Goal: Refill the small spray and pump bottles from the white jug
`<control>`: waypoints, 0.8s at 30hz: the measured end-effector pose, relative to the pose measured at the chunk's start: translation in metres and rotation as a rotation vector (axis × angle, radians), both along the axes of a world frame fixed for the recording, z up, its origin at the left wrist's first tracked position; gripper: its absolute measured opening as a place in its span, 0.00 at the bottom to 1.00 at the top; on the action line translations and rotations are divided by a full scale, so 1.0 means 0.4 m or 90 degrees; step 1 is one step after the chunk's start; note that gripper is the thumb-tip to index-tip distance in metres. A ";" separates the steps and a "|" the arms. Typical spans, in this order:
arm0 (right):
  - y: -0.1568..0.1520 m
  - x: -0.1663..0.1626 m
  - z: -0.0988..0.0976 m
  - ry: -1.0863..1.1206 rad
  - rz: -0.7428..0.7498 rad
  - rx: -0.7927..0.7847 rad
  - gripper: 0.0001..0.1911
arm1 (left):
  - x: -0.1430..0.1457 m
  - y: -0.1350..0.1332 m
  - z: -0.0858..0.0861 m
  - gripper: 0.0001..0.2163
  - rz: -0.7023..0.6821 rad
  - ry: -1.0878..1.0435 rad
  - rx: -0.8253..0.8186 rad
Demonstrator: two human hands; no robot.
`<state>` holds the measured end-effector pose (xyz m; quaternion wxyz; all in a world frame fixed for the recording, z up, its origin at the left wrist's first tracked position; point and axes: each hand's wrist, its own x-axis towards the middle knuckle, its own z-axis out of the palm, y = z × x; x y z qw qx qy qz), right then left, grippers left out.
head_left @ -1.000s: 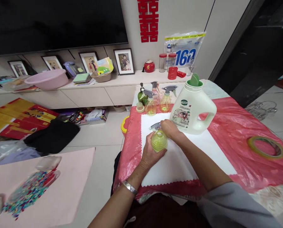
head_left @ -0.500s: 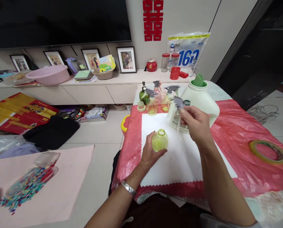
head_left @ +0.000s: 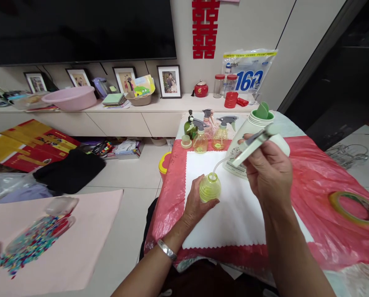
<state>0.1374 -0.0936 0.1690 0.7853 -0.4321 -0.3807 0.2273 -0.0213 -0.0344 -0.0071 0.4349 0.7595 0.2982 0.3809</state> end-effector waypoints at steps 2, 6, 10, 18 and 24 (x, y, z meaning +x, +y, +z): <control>0.008 -0.006 -0.032 -0.028 0.044 -0.043 0.15 | 0.000 0.000 0.001 0.42 0.002 -0.004 0.000; 0.016 -0.017 -0.091 -0.089 0.103 -0.134 0.15 | -0.001 -0.001 0.005 0.42 0.001 -0.008 -0.007; 0.013 -0.021 -0.124 -0.153 0.152 -0.209 0.15 | -0.003 -0.003 0.009 0.42 -0.002 0.014 -0.019; 0.004 -0.028 -0.172 -0.202 0.187 -0.231 0.17 | -0.001 -0.017 0.027 0.40 0.032 -0.029 -0.053; 0.000 -0.037 -0.191 -0.228 0.161 -0.225 0.16 | 0.000 -0.018 0.030 0.38 0.032 -0.029 -0.083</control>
